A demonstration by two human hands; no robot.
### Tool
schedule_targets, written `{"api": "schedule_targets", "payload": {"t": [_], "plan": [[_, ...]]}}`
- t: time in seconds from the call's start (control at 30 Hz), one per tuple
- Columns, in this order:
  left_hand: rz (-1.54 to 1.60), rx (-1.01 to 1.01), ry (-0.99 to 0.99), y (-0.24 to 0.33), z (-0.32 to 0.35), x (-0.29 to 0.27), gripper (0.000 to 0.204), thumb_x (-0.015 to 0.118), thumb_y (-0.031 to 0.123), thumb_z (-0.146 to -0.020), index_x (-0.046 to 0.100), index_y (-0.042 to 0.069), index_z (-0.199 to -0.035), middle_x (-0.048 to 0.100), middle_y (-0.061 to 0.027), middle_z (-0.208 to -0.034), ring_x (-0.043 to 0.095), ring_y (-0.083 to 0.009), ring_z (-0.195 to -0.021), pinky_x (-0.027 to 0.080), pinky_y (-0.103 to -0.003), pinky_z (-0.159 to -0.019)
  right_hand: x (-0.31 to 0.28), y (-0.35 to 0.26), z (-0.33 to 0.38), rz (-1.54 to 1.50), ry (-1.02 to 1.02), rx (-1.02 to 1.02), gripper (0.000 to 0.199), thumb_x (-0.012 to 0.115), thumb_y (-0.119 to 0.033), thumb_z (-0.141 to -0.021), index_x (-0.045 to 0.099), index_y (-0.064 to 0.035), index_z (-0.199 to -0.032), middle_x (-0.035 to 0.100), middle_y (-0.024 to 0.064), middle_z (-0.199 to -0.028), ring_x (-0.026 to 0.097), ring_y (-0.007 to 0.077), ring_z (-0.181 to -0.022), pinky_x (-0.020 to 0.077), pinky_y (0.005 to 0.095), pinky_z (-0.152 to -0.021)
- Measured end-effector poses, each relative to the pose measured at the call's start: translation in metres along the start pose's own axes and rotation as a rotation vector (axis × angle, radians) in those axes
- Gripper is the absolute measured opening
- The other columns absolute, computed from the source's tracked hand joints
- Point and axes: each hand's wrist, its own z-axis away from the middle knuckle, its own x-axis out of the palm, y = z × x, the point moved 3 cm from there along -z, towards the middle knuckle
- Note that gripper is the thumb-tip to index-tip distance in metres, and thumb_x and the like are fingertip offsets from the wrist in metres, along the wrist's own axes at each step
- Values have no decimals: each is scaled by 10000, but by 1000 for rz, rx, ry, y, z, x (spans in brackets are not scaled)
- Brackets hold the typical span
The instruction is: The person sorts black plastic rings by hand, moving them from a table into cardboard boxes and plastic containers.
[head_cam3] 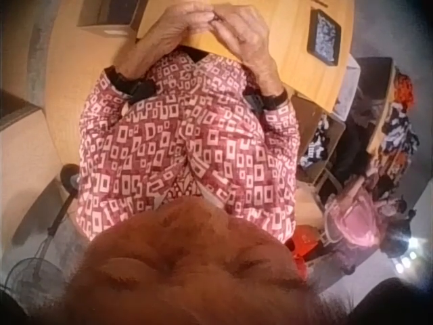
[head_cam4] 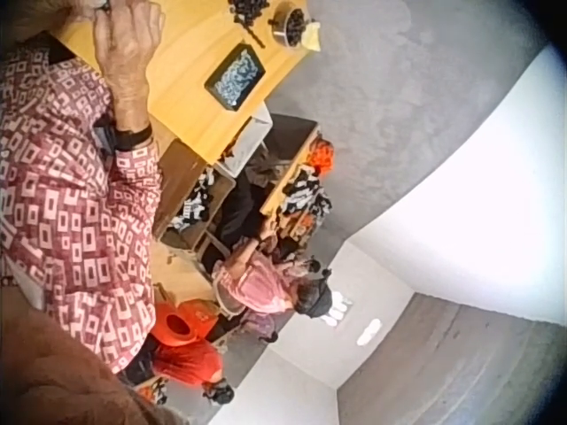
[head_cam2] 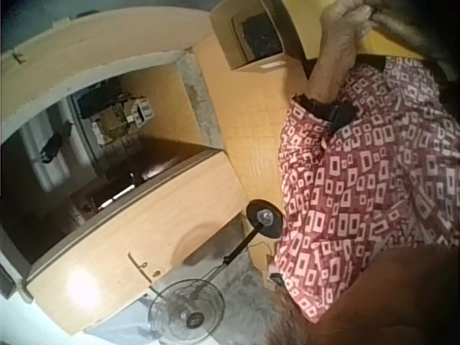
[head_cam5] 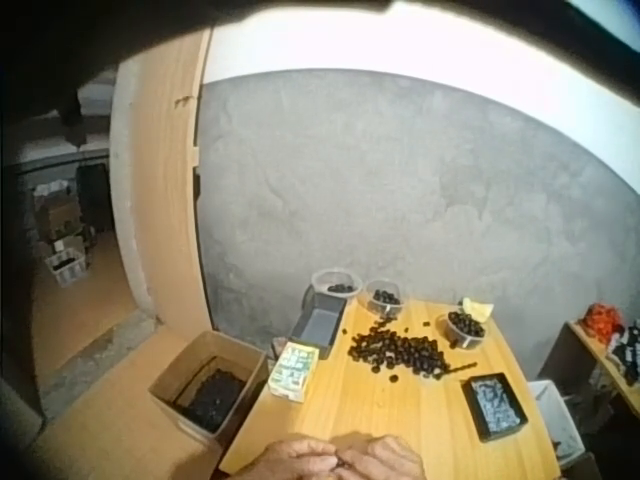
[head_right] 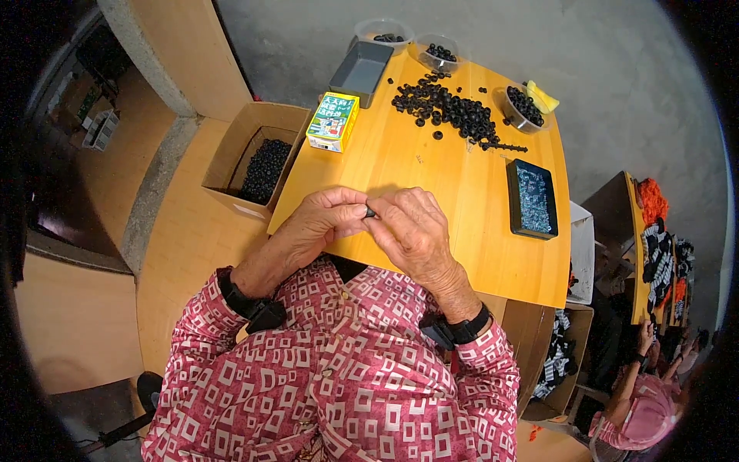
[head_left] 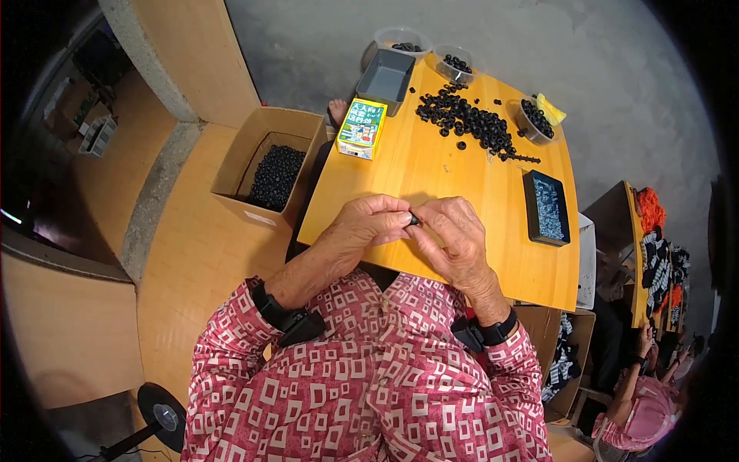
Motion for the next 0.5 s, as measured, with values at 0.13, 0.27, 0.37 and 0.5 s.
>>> {"api": "schedule_targets", "payload": {"t": [0.13, 0.27, 0.37, 0.5], "plan": [[67, -15, 28, -4, -1, -2, 208, 635, 116, -916, 610, 5, -1090, 629, -68, -1061, 618, -130, -982, 519, -263, -901, 1, -3, -1, 77, 59, -78, 279, 754, -77, -727, 665, -13, -984, 630, 101, -892, 606, 270, -814, 476, 379, -730], [51, -2, 26, 0, 1, 0, 194, 635, 138, -922, 614, 13, -1070, 635, -66, -1043, 625, -131, -971, 522, -262, -889, 1, -2, 1, 122, 58, -91, 271, 758, -81, -723, 666, -15, -969, 630, 98, -880, 606, 266, -802, 471, 377, -711], [-1, -34, 9, 2, 2, 1, 191, 627, 181, -935, 619, 28, -1050, 639, -52, -1030, 628, -118, -950, 523, -259, -871, 2, -1, 2, 103, 63, -75, 255, 760, -80, -715, 664, -16, -942, 626, 96, -857, 605, 264, -788, 467, 374, -697], [-44, -116, -25, 0, 2, 3, 205, 612, 223, -947, 620, 49, -1054, 642, -30, -1023, 629, -102, -924, 519, -250, -859, 3, 3, 3, 105, 86, -28, 241, 760, -76, -709, 662, -18, -921, 617, 91, -831, 599, 264, -769, 467, 373, -695]]}}
